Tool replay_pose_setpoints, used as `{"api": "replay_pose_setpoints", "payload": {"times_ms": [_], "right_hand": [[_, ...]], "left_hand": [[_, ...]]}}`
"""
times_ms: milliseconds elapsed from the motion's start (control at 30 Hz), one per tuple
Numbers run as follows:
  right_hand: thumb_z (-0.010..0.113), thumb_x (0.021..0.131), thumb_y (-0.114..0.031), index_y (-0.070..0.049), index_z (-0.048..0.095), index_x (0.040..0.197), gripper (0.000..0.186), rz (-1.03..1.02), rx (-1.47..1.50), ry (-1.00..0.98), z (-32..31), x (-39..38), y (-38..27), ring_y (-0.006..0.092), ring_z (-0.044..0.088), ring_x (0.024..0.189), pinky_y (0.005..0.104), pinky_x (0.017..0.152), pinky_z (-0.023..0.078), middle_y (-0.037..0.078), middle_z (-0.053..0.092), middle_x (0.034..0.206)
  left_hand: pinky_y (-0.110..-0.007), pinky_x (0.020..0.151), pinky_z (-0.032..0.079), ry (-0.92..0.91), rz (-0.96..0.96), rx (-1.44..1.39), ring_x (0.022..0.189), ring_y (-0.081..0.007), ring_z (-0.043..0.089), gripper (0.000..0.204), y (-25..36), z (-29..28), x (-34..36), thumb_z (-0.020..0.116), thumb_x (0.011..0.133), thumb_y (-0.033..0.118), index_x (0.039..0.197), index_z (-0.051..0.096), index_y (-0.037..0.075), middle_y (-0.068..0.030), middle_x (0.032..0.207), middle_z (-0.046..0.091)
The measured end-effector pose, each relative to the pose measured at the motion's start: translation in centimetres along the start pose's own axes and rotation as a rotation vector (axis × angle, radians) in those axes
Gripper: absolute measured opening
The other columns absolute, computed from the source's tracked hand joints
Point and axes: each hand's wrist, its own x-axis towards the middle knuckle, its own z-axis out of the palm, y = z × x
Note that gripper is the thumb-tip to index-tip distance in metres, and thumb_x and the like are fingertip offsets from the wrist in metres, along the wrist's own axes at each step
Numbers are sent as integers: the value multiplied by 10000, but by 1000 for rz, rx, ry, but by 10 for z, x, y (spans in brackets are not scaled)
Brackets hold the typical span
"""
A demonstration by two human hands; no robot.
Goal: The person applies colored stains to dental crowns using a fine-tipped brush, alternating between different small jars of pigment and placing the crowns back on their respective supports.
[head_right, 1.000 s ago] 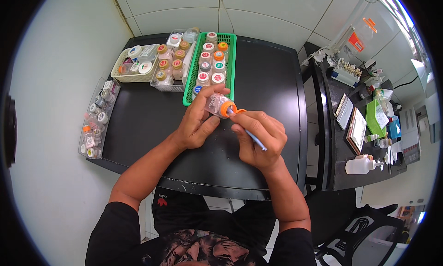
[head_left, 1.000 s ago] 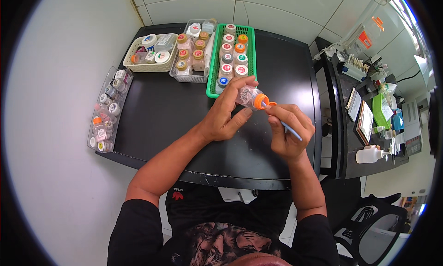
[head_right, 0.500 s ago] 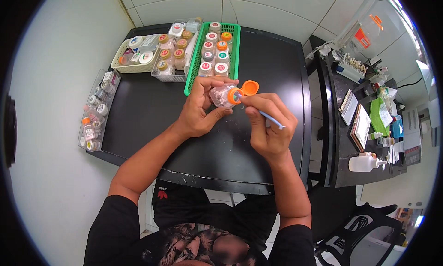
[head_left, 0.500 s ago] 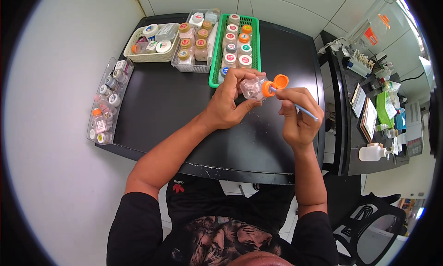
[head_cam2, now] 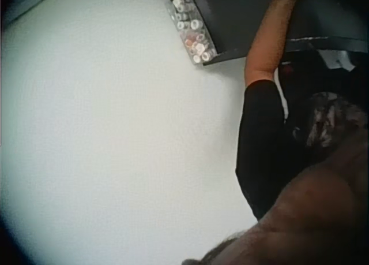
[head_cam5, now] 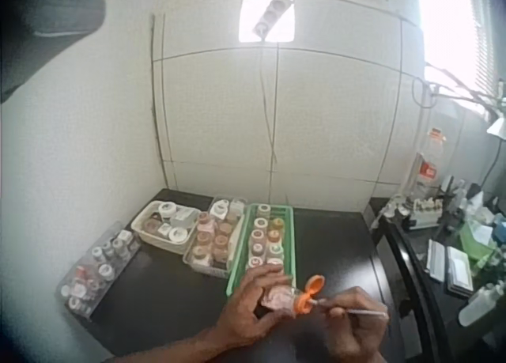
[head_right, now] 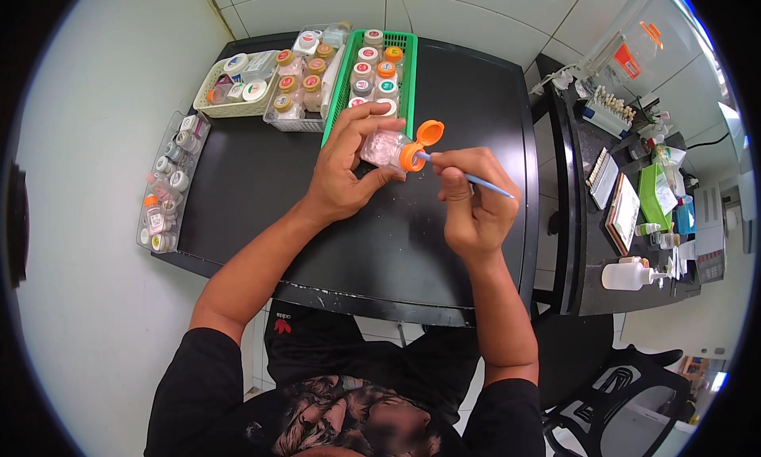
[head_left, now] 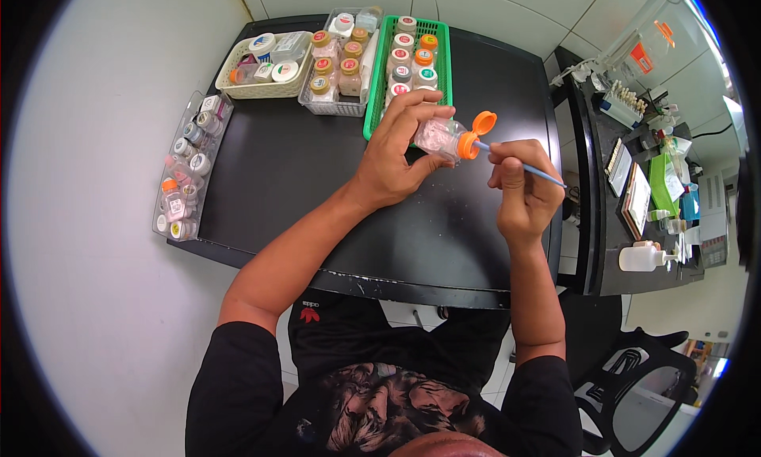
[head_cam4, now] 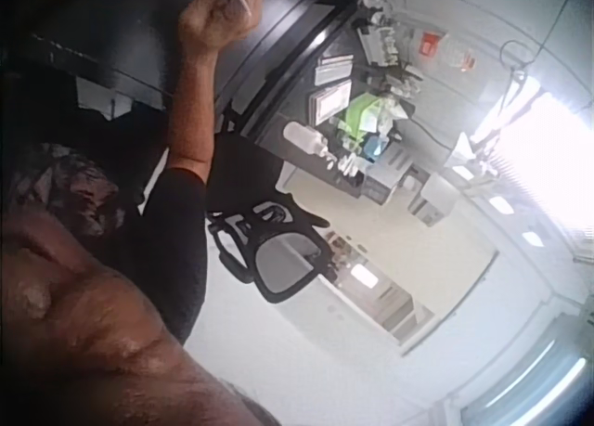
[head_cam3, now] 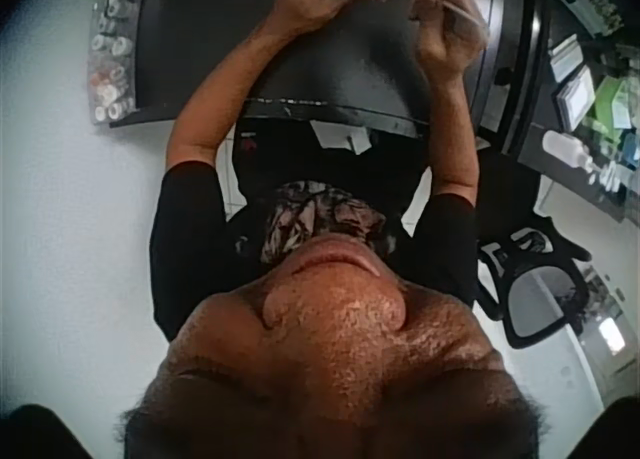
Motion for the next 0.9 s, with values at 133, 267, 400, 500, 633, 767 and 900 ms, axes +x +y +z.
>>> {"api": "replay_pose_setpoints", "payload": {"times_ms": [133, 267, 400, 500, 633, 767, 900], "right_hand": [[707, 1094, -47, 45, 793, 1075, 128, -74, -10, -82, -4, 2, 2, 126, 663, 706, 258, 581, 524, 132, 775, 983], [705, 1097, -48, 37, 798, 1082, 126, -94, 13, -91, 1, 1, 1, 129, 659, 686, 260, 579, 526, 130, 773, 980], [716, 1087, -47, 28, 803, 1086, 114, -33, -3, -159, -3, 2, 1, 128, 663, 685, 267, 583, 530, 125, 770, 969], [728, 1072, -36, 27, 802, 1071, 97, -76, -10, -37, 3, 4, -3, 128, 664, 680, 268, 581, 523, 120, 761, 948], [732, 1076, -52, 26, 798, 1065, 102, -216, -129, -71, 4, 5, 2, 119, 661, 677, 254, 576, 510, 117, 753, 930], [738, 1081, -77, 35, 791, 1050, 127, -97, 3, -118, -3, -1, -2, 132, 668, 685, 271, 583, 506, 125, 760, 938], [722, 1099, -95, 43, 777, 1029, 164, -64, 18, 27, 2, -1, -5, 128, 657, 656, 271, 572, 501, 119, 753, 911]], "left_hand": [[-402, 1167, 564, 52, -23, -117, 1398, -274, 651, 617, -10, 10, -5, 893, 896, -14, 1442, 616, 56, -160, 1517, 592], [-405, 1116, 597, 27, -112, -263, 1337, -264, 692, 553, -15, 10, -10, 837, 897, -72, 1389, 618, 55, -147, 1468, 648], [-400, 1076, 613, 10, -137, -163, 1296, -257, 715, 572, -9, 7, -12, 826, 915, -69, 1425, 599, 53, -137, 1419, 683], [-389, 1040, 618, -33, -57, -100, 1269, -253, 726, 632, -17, 6, -10, 848, 930, -29, 1492, 572, 58, -145, 1462, 647], [-396, 1131, 550, -57, -74, -229, 1353, -258, 654, 700, -12, 5, -9, 868, 973, 76, 1582, 527, 30, -153, 1504, 577], [-411, 1237, 452, -126, -115, -434, 1447, -258, 556, 668, -3, -1, -12, 815, 1049, 188, 1608, 502, -1, -159, 1489, 561], [-404, 1081, 546, -41, -6, -344, 1318, -289, 651, 554, -4, 4, -9, 775, 1063, 204, 1546, 571, 25, -158, 1387, 631]]}}
